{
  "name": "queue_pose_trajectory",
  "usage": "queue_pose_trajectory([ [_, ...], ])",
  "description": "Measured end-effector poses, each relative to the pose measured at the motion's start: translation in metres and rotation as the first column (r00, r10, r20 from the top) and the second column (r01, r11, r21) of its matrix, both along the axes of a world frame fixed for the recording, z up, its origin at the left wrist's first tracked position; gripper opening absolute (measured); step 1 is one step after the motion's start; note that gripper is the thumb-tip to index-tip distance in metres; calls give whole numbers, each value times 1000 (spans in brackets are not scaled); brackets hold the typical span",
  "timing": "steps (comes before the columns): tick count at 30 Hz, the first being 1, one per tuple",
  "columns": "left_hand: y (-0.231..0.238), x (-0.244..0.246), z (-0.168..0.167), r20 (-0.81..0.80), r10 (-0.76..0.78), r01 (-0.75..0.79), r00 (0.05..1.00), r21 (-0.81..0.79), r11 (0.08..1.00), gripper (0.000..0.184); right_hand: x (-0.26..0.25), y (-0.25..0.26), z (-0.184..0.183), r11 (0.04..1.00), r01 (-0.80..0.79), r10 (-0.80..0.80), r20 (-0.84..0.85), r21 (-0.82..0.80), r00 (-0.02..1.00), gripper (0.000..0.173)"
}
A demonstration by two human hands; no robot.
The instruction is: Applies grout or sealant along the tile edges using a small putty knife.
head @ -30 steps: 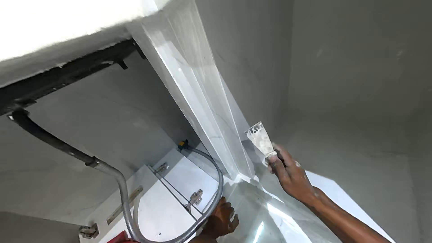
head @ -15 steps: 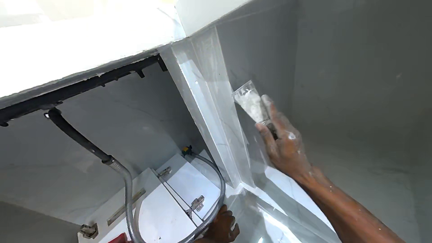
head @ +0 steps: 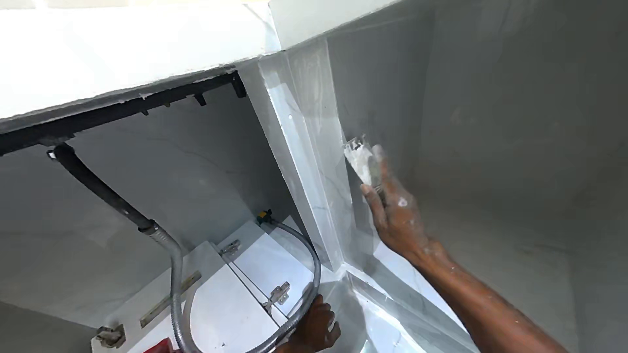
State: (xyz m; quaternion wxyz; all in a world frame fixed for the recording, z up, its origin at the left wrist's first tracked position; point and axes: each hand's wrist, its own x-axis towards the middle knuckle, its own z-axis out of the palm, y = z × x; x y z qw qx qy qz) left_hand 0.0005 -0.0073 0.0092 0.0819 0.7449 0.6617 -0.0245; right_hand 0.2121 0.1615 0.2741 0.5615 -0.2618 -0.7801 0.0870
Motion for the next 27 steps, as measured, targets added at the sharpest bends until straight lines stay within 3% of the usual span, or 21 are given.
queue_pose_trajectory([
  [2,0,-1,-2,6,5,-5,1000,1,1000,47,-14,-2,-10,1000,7,-6,-24,15,1000,51],
  [8,1,-4,-6,-15,-27,28,1000,35,999,47,-39,3,-23,989,134,-128,-87,59,988,50],
  [14,0,-7,-13,-12,-37,38,999,108,993,45,-36,-7,23,976,215,-213,-43,44,976,48],
  [19,1,-6,-11,-20,-25,26,999,47,999,47,-35,-9,-8,972,223,-219,-51,77,974,46],
  [24,0,-7,-14,-16,-19,20,1000,79,997,46,-26,-18,51,974,226,-227,32,22,973,49],
  [27,-1,-7,-14,-4,-9,9,1000,75,997,45,-19,-23,42,972,236,-234,85,-6,968,51],
])
